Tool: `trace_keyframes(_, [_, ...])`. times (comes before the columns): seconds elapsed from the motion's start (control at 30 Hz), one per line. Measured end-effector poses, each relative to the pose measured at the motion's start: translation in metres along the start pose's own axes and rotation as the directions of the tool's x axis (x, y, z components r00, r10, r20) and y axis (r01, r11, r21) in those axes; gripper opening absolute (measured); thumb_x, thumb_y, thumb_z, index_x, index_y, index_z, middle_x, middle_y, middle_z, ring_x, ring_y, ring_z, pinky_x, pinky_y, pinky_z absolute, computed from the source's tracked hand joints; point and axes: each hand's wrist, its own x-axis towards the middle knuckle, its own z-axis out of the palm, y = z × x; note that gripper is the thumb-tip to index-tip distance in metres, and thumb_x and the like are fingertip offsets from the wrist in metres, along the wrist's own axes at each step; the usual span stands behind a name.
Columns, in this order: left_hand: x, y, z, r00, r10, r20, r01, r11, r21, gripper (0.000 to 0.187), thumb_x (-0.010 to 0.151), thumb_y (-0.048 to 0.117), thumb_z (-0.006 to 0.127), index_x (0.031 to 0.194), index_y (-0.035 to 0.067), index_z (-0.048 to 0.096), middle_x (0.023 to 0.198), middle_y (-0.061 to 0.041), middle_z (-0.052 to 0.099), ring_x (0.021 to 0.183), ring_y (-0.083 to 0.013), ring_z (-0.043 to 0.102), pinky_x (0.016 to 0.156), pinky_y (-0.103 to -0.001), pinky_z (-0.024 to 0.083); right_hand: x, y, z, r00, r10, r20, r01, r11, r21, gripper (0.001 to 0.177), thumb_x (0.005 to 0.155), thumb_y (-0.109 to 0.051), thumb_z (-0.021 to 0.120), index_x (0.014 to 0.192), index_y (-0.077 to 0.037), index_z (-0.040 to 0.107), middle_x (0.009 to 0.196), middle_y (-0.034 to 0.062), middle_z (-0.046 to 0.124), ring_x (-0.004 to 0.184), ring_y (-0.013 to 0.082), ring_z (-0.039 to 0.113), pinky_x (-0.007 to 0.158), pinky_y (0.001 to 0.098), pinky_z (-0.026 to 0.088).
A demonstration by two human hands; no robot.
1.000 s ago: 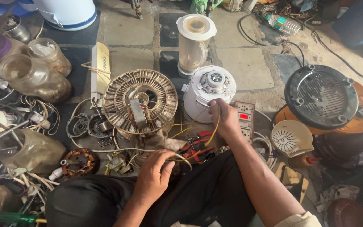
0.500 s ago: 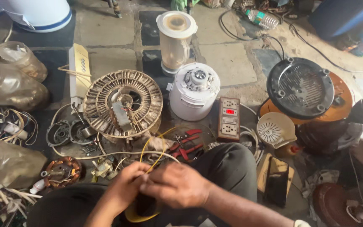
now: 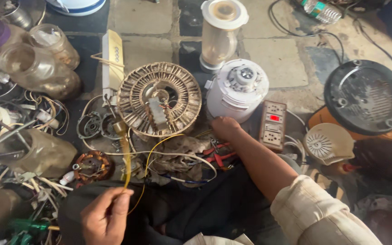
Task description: The person sits on the floor and repairs an electrical motor component, likely a fan stator. They use pliers to strip and cut wires, connect them to the component, and test the connections using a multimeter. The person also handles a separate fan grill and a yellow wire during the process.
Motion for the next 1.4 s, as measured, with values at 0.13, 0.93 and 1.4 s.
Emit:
trace_keyframes(0.13, [-0.001,-0.002,-0.023,0.989,0.012,-0.146,-0.031,0.991,-0.128,0.026,0.106,0.019,0.056,0.106,-0.002,0.07,0.07,0.001,0.057,0.059,-0.0029,0.045,0.059,-0.019,0.037,-0.003,0.005,0.004,0.998,-0.046,0.051,0.042,0.996,0.077,0.028,0.086,-0.018,0.067,0.113,-0.016,0.073,0.116,0.0137,0.07,0.107,0.032,0.07,0.084,0.0453,0.059])
trace_keyframes(0.93, [0.016,0.022,-0.05,0.926,-0.008,-0.377,0.087,0.977,0.194,0.036,0.115,0.03,0.043,0.113,-0.001,0.062,0.076,-0.011,0.057,0.068,-0.026,0.059,0.063,-0.039,0.046,-0.027,-0.008,-0.022,0.996,0.035,-0.077,-0.047,0.986,-0.16,0.022,0.087,-0.018,0.066,0.107,-0.009,0.07,0.108,0.0133,0.074,0.098,0.0288,0.075,0.077,0.0424,0.061])
trace_keyframes(1.4, [0.036,0.037,-0.021,0.996,0.085,0.002,-0.085,0.994,0.065,0.041,0.102,0.026,0.05,0.069,0.002,0.057,0.06,-0.017,0.055,0.057,-0.033,0.056,0.055,-0.043,0.045,-0.195,0.004,-0.271,0.776,0.59,-0.223,0.359,-0.122,0.925,0.038,0.104,-0.033,0.06,0.116,0.0,0.073,0.07,-0.0049,0.05,0.06,0.0066,0.043,0.052,0.0245,0.035])
